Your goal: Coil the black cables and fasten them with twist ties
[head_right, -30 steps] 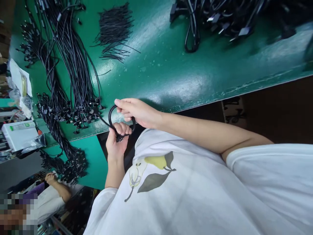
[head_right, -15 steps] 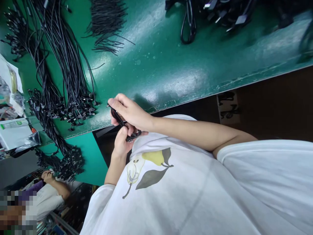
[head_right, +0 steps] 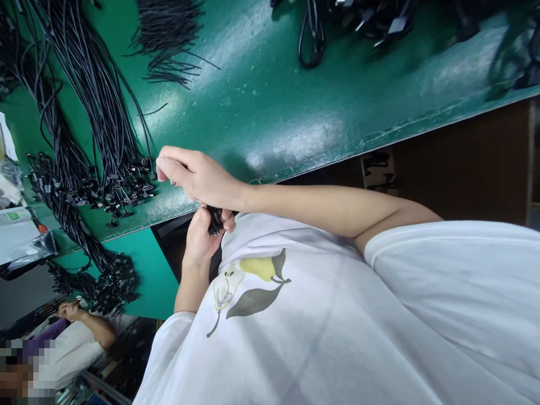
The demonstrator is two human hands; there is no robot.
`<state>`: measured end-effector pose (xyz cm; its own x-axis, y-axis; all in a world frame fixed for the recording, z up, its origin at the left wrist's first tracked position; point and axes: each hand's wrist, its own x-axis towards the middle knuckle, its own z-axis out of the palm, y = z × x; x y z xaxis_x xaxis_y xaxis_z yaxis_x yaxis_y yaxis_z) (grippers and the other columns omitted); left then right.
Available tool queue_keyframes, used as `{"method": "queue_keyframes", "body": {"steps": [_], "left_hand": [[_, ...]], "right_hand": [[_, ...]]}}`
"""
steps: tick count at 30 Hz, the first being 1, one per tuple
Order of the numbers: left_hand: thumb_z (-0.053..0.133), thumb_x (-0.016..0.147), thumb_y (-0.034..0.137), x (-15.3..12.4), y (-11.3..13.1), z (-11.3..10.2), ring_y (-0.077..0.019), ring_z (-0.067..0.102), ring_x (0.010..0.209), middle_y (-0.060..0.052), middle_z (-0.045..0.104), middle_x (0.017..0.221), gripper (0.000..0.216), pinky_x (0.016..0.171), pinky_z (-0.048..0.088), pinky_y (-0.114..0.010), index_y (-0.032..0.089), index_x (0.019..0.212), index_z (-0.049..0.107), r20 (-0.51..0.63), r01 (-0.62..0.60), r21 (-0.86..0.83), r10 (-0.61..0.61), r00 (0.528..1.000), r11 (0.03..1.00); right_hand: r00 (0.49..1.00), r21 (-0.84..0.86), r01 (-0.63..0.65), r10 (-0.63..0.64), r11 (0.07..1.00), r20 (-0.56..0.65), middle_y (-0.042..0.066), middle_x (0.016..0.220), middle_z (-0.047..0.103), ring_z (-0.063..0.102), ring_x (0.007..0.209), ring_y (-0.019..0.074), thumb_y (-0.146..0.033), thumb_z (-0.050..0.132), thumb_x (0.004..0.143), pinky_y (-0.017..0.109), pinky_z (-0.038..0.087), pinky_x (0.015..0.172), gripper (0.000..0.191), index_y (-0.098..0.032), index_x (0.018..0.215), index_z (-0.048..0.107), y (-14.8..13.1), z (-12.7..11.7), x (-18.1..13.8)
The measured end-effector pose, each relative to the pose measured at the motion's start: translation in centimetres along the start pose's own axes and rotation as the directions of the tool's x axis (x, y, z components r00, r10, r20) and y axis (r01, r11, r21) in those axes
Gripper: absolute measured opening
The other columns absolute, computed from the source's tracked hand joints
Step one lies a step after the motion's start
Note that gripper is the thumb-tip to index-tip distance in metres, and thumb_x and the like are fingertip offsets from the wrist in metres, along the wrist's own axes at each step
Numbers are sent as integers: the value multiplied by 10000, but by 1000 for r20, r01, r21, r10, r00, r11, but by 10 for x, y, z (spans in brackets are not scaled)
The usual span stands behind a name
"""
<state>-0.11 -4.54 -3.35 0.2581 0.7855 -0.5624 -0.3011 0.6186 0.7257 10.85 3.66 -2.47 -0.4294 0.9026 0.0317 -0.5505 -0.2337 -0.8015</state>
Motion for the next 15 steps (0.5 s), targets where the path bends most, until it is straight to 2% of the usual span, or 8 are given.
{"method": "queue_keyframes", "body": {"steps": [4,6,7,9,10,12,13,15], "left_hand": [[663,809,584,7,4,1,-58,321,469,59,340,593,433,447,287,-197,163,793,561,7,29,21,-29,1000,999],[660,819,570,8,7,-2,-51,265,453,75,277,574,426,438,245,-192,158,772,565,-4,22,39,-22,1000,999],[651,826,567,8,8,-5,-53,250,451,78,267,572,421,439,234,-194,160,764,561,-26,14,59,-12,1000,998],[614,853,563,8,10,-13,-63,258,457,73,287,563,420,451,236,-203,168,728,544,-92,-21,167,37,995,986],[590,870,558,8,11,-17,-74,288,472,63,326,562,420,467,255,-212,170,716,545,-115,-36,273,70,991,961],[542,906,528,7,15,-24,-104,376,529,29,438,590,402,525,309,-233,173,718,572,-112,-66,534,148,983,843],[525,922,500,7,17,-26,-121,420,572,10,495,626,380,566,335,-244,177,734,592,-86,-83,650,182,979,755],[509,939,443,6,22,-28,-149,476,644,-12,565,695,321,640,364,-262,191,774,621,-14,-123,790,219,976,601]], "right_hand": [[999,-142,28,-25,989,26,-54,679,378,315,468,28,-435,324,1018,155,262,423,356,-178,817,465,6,-14,10],[996,-319,91,-90,943,20,-37,711,426,431,533,47,-361,281,1026,166,366,499,325,-173,873,496,0,-26,13],[988,-431,157,-146,889,58,-19,758,473,510,619,69,-329,295,1020,194,429,576,292,-172,919,520,-5,-32,13],[925,-629,377,-240,680,294,23,913,563,597,886,144,-279,376,992,329,496,800,212,-183,1035,560,-17,-42,8],[859,-680,506,-232,531,457,36,981,589,585,1003,183,-247,408,975,419,470,914,202,-192,1084,569,-21,-46,4],[721,-693,685,-76,225,689,41,995,623,558,1066,220,-169,415,950,538,360,1043,240,-199,1117,584,-26,-49,-5],[688,-687,720,29,95,725,43,947,633,565,1013,221,-143,396,948,547,346,1045,254,-192,1095,597,-27,-49,-9],[695,-693,715,194,-91,692,50,826,622,567,837,208,-121,353,957,478,413,932,272,-163,999,619,-24,-47,-14]]}}
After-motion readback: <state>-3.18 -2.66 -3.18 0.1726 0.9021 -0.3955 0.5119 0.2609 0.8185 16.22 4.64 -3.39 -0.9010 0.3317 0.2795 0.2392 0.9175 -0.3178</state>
